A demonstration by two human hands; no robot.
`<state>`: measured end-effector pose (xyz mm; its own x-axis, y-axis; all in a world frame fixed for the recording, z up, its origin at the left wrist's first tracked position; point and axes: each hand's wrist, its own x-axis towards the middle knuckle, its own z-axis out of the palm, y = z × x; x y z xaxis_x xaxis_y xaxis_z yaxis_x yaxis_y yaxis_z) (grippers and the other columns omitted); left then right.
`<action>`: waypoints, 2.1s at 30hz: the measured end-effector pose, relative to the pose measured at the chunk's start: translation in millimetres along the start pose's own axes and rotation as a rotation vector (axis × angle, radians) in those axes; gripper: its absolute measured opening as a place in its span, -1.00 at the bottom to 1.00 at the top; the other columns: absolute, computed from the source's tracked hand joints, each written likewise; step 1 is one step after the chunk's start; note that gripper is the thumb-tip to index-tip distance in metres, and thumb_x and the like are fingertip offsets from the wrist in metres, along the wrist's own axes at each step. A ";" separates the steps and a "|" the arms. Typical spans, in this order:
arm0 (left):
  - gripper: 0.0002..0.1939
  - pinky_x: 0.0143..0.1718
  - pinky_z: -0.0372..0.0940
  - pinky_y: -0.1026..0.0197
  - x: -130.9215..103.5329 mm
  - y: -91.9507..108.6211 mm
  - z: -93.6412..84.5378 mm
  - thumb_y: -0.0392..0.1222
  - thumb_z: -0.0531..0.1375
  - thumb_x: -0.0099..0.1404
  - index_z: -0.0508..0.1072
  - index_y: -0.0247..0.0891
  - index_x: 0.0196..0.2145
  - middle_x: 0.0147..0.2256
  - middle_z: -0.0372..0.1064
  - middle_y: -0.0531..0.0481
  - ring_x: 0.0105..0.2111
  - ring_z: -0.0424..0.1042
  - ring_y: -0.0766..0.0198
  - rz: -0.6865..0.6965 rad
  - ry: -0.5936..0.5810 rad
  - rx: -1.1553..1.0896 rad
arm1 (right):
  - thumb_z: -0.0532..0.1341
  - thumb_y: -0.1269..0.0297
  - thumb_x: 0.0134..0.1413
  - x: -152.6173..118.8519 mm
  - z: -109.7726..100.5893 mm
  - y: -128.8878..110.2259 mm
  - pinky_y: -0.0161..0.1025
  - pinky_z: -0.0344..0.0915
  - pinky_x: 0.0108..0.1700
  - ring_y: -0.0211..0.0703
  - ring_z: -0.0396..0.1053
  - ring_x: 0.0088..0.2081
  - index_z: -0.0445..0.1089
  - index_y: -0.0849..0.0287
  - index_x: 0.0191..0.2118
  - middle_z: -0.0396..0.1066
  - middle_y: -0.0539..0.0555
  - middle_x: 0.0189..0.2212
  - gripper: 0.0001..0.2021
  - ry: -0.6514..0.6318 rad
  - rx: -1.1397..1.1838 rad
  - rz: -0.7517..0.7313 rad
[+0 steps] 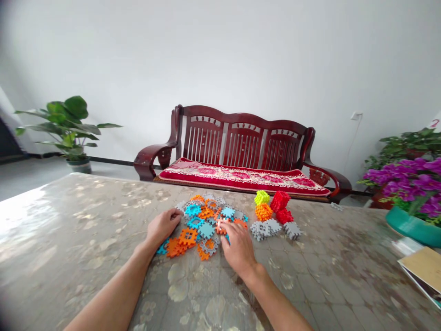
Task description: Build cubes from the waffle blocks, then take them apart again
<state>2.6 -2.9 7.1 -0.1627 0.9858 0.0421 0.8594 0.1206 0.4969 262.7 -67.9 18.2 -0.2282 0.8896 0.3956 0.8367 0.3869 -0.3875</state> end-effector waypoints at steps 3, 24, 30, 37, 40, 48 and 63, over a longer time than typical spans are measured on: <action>-0.71 -0.38 0.18 0.32 -0.1 -1.0 1.4 -0.08 0.02 0.26 0.52 -0.04 -0.20 -0.25 0.55 0.05 -0.22 0.48 0.20 0.004 0.014 -0.004 | 0.17 0.42 0.05 -2.0 0.7 -18.9 -0.12 0.23 0.07 -0.09 0.35 -0.02 0.44 0.05 -0.07 0.48 0.04 -0.09 -0.69 -0.009 0.036 -0.049; -0.71 -0.36 0.17 0.30 -0.5 -4.3 2.6 -0.11 0.02 0.23 0.51 -0.01 -0.20 -0.25 0.54 0.07 -0.22 0.47 0.19 0.030 0.019 0.004 | 0.08 0.29 0.25 1.0 1.4 2.0 -0.23 0.22 -0.05 -0.13 0.38 -0.10 0.45 0.07 -0.14 0.49 0.07 -0.19 -0.79 0.190 -0.063 0.122; -0.70 -0.34 0.21 0.28 0.4 -2.4 2.3 -0.10 0.01 0.23 0.51 -0.02 -0.20 -0.23 0.54 0.06 -0.19 0.48 0.15 0.023 0.008 0.017 | 0.15 0.31 0.19 -16.9 5.5 -18.0 -0.29 0.20 -0.16 -0.19 0.40 -0.23 0.44 0.05 -0.33 0.48 -0.02 -0.34 -0.87 0.064 -0.084 0.018; -0.70 -0.34 0.21 0.29 -0.3 -1.0 1.5 -0.10 0.02 0.23 0.51 -0.02 -0.21 -0.24 0.54 0.07 -0.21 0.48 0.17 0.017 0.014 0.018 | 0.35 0.05 -0.06 -27.8 16.6 -41.3 -0.16 0.22 -0.10 0.01 0.34 -0.10 0.40 0.08 -0.21 0.42 0.07 -0.20 -0.68 -0.086 -0.219 0.039; -0.70 -0.35 0.20 0.30 0.4 -2.3 2.9 -0.09 0.02 0.24 0.52 -0.02 -0.21 -0.24 0.54 0.07 -0.21 0.48 0.18 0.019 0.013 0.020 | 0.30 0.10 0.01 -27.4 19.7 -43.8 -0.17 0.20 -0.10 -0.01 0.33 -0.11 0.40 0.09 -0.24 0.41 0.08 -0.22 -0.78 -0.091 -0.263 0.014; -0.70 -0.36 0.18 0.29 1.9 -3.7 5.3 -0.08 0.02 0.23 0.52 -0.02 -0.20 -0.23 0.54 0.07 -0.21 0.48 0.17 0.022 0.028 0.010 | 0.06 0.31 0.25 -25.4 17.6 -40.2 -0.26 0.07 -0.24 -0.18 0.34 -0.32 0.38 0.13 -0.39 0.42 0.04 -0.40 -0.78 0.009 -0.276 -0.134; -0.69 -0.37 0.16 0.28 -1.9 1.1 -0.3 -0.07 0.00 0.24 0.51 -0.01 -0.20 -0.24 0.54 0.06 -0.20 0.48 0.16 0.005 0.003 0.024 | 0.00 0.27 0.21 3.9 7.2 32.7 -0.30 0.24 -0.18 -0.16 0.44 -0.18 0.40 0.11 -0.07 0.52 0.08 -0.21 -0.71 0.145 0.076 0.237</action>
<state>3.6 -4.6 7.8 -0.1598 0.9860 0.0468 0.8717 0.1187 0.4755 285.6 -50.1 1.1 0.0471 0.9155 0.3996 0.8170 0.1948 -0.5427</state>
